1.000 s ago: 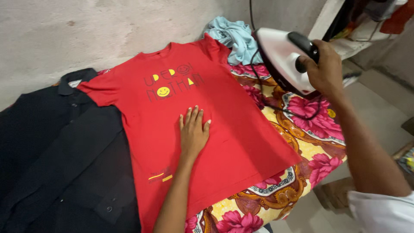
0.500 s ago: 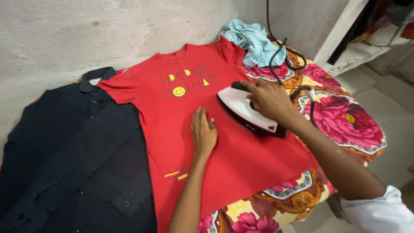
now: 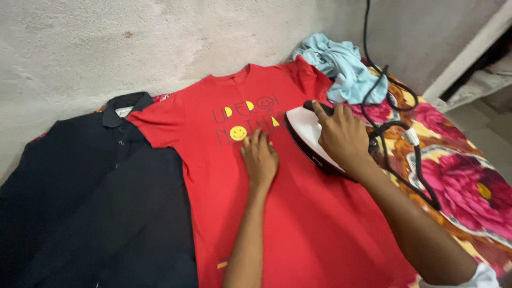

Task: The person lays out a black shirt, a light blue t-shirt, and a red t-shirt on a floral-patterned surface. They smooth each garment by hand and then use an electric iron to press the red t-shirt, moving the iron across the fabric to remove wrinkles.

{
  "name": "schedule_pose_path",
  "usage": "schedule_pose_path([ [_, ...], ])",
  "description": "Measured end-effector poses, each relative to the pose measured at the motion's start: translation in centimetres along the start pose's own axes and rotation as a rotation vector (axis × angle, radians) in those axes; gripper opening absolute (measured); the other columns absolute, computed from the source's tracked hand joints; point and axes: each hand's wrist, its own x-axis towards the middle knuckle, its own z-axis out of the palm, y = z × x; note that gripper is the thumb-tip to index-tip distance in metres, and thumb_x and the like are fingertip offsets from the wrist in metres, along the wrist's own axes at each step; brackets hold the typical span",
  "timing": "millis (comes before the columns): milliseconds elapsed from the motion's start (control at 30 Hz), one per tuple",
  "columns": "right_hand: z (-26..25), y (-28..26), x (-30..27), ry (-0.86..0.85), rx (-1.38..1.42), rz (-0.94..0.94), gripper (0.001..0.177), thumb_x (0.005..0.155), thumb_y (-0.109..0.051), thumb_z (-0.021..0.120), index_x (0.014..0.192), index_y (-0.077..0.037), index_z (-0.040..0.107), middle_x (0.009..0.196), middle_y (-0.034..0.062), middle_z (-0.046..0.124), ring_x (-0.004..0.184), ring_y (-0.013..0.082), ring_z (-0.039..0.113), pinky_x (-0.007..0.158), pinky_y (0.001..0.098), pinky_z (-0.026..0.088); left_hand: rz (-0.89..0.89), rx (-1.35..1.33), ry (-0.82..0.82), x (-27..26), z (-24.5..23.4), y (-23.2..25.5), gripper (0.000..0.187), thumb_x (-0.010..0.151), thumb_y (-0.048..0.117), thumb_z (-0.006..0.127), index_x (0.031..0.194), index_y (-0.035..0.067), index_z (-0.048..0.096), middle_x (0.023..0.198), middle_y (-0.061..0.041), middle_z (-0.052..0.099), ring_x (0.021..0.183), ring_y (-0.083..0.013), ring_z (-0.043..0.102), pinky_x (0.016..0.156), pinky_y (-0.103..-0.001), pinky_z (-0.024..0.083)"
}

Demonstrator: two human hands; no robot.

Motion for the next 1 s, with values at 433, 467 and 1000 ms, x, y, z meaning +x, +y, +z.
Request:
schedule_pose_path([
  [433, 19.8, 0.0, 19.9, 0.061, -0.035, -0.004, 0.051, 0.087, -0.015, 0.063, 0.137, -0.019, 0.066, 0.105, 0.0223, 0.064, 0.091, 0.0381, 0.065, 0.064, 0.0483, 0.052, -0.121, -0.206, 0.124, 2.4, -0.2, -0.7, 0.018, 0.086, 0.004, 0.064, 0.103, 0.001, 0.07, 0.114, -0.012, 0.066, 0.106, -0.0359, 0.061, 0.092, -0.049, 0.049],
  [467, 20.2, 0.1, 20.9, 0.058, -0.031, -0.006, 0.05, 0.087, -0.015, 0.064, 0.138, -0.019, 0.066, 0.105, 0.0222, 0.065, 0.093, 0.0387, 0.065, 0.066, 0.049, 0.052, -0.134, -0.221, 0.118, 2.5, -0.2, -0.7, 0.019, 0.086, 0.003, 0.063, 0.104, 0.001, 0.07, 0.114, -0.012, 0.066, 0.107, -0.0354, 0.061, 0.092, -0.048, 0.049],
  [1000, 4.2, -3.6, 7.1, -0.049, 0.142, -0.141, 0.062, 0.089, -0.033, 0.072, 0.147, -0.015, 0.058, 0.097, 0.023, 0.063, 0.078, 0.0373, 0.067, 0.06, 0.0462, 0.054, -0.194, -0.312, 0.211, 2.4, -1.1, -0.6, 0.035, 0.09, -0.004, 0.056, 0.124, -0.003, 0.062, 0.128, -0.018, 0.061, 0.124, -0.0382, 0.053, 0.107, -0.048, 0.043],
])
